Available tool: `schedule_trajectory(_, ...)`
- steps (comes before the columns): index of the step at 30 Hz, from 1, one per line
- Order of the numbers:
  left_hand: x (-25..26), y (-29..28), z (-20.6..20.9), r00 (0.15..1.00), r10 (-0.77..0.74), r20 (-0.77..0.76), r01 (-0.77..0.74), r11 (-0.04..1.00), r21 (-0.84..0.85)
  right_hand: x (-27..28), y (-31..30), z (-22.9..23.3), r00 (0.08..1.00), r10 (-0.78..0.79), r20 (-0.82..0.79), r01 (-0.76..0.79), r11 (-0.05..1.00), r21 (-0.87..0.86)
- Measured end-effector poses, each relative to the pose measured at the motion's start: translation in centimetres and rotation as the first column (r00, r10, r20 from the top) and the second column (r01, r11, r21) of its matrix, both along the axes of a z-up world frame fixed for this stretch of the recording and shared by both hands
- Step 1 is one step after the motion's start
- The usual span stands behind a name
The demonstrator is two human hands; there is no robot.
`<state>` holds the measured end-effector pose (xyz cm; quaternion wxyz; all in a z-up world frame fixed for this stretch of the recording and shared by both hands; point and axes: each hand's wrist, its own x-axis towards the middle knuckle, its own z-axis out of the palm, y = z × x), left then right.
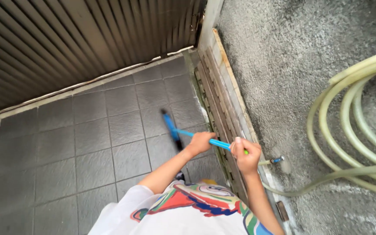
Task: Sweeping the tiled floor of a garage area around a motor scooter and bicycles.
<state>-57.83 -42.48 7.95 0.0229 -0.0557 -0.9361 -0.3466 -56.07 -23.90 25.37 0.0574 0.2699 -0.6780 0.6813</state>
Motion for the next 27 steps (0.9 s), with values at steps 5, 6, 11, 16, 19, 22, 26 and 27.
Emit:
schedule_trajectory(5,-1.9,2.6,-3.7,0.996,-0.086,0.026,0.081,0.983,0.163,0.2,-1.0,-2.1,0.991,-0.123,-0.044,0.131,0.95,0.283)
schedule_trajectory(6,-2.7,2.9,-5.5,0.994,-0.104,0.029,0.096,0.973,0.209,-0.3,-1.4,-3.1,0.989,-0.144,0.007,0.136,0.946,0.295)
schedule_trajectory(11,0.0,2.1,-9.7,0.971,-0.035,0.238,0.004,0.992,0.127,-1.9,-2.3,-11.1,0.953,-0.107,0.284,0.052,0.98,0.193)
schedule_trajectory(16,2.8,-1.7,-9.7,0.924,0.106,0.366,-0.106,0.994,-0.019,-2.7,-3.3,-15.6,0.892,0.05,0.449,-0.013,0.996,-0.086)
schedule_trajectory(19,5.5,-5.1,-8.5,0.898,0.182,0.4,-0.167,0.983,-0.072,-2.1,-5.0,-18.0,0.859,0.065,0.507,-0.056,0.998,-0.033)
schedule_trajectory(22,7.4,-8.8,-8.8,0.831,0.251,0.496,-0.164,0.963,-0.212,-1.7,-7.2,-21.5,0.802,0.069,0.594,-0.092,0.996,0.008)
schedule_trajectory(26,6.3,-11.2,-9.0,0.799,0.23,0.556,-0.07,0.954,-0.293,-2.6,-8.0,-18.2,0.858,0.151,0.491,-0.116,0.988,-0.101)
schedule_trajectory(27,6.0,-11.4,-9.2,0.836,0.197,0.512,-0.033,0.95,-0.311,-2.9,-7.8,-16.3,0.897,0.089,0.434,-0.069,0.996,-0.061)
